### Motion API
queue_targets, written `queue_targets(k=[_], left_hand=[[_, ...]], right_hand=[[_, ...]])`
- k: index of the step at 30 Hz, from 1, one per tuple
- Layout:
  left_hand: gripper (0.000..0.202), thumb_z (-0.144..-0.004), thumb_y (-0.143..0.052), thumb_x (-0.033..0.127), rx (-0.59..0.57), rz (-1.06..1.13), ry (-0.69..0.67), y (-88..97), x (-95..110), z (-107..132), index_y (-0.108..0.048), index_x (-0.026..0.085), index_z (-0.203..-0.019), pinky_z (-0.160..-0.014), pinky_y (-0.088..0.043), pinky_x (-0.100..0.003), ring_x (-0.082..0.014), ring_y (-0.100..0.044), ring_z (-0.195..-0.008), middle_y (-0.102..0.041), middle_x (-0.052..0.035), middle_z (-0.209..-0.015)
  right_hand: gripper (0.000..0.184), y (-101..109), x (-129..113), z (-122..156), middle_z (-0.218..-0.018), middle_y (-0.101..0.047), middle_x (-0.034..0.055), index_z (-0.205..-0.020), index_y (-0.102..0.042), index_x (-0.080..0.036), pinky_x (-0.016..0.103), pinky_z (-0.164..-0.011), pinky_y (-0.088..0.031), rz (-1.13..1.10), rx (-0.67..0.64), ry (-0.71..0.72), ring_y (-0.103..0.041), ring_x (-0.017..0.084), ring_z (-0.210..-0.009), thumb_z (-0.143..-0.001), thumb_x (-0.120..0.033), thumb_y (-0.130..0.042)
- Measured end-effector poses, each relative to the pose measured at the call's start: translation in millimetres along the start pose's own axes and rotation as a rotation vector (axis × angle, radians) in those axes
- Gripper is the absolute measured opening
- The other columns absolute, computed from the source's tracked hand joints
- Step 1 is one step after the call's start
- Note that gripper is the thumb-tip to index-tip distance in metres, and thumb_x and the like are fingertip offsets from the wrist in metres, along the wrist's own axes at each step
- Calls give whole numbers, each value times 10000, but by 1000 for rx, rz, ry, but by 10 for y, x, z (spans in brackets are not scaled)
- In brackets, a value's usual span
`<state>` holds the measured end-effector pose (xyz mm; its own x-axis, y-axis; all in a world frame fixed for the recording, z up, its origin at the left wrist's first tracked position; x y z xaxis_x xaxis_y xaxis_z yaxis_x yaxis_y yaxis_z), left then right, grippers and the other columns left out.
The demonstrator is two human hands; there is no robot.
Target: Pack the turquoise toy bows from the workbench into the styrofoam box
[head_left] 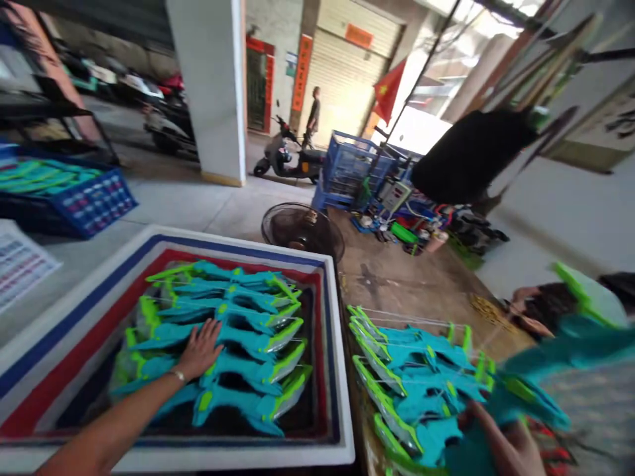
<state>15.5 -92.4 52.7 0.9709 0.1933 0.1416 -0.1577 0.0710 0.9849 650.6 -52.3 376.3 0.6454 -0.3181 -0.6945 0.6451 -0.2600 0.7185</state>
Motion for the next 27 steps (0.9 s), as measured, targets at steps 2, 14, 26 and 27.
queue_targets(k=[2,14,26,27], left_hand=[[662,-980,-381,330,-23,21,0,-10,52,13,-417,70,-1588,-1302,-149,-597,-341,-242,-1593,-298,-199,-1676],[719,-978,-510,328,-110,261,27,225,394,114,-322,65,-1620,-1320,-40,-603,-354,-100,-1623,-241,-223,-1710],[579,-974,-523,282,33,263,6,136,455,304,-481,71,-1512,-1301,-168,-638,-390,-253,-1576,-435,-231,-1589],[571,-971,-531,277,37,260,7,144,446,301,-492,70,-1502,-1298,-183,-635,-390,-272,-1568,-447,-231,-1579]], right_hand=[[452,-496,-438,-59,-623,-626,89,-741,-599,-290,411,-481,-509,56,-109,100,-610,283,-542,-702,-735,-671],[246,-4429,-2029,674,-1196,-676,187,-1221,-547,-112,317,-805,-481,871,-657,952,-673,266,-1045,-1016,-246,-530],[325,-5562,-1870,1146,-1218,-624,249,-1234,-578,-65,371,-925,-520,956,-756,915,-599,287,-1187,-1031,-51,-324],[343,-5574,-1917,1179,-1212,-626,259,-1233,-583,-56,377,-930,-523,946,-753,907,-604,286,-1181,-1024,-32,-313]])
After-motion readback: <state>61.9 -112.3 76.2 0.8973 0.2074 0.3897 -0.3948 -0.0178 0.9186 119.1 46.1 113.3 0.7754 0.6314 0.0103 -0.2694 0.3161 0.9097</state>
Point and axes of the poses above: each hand's wrist, its own z-axis away from the middle knuckle, its own y-axis out of the back of the hand, x = y × z, the point moved 1 cm from there along -z, towards the middle knuckle
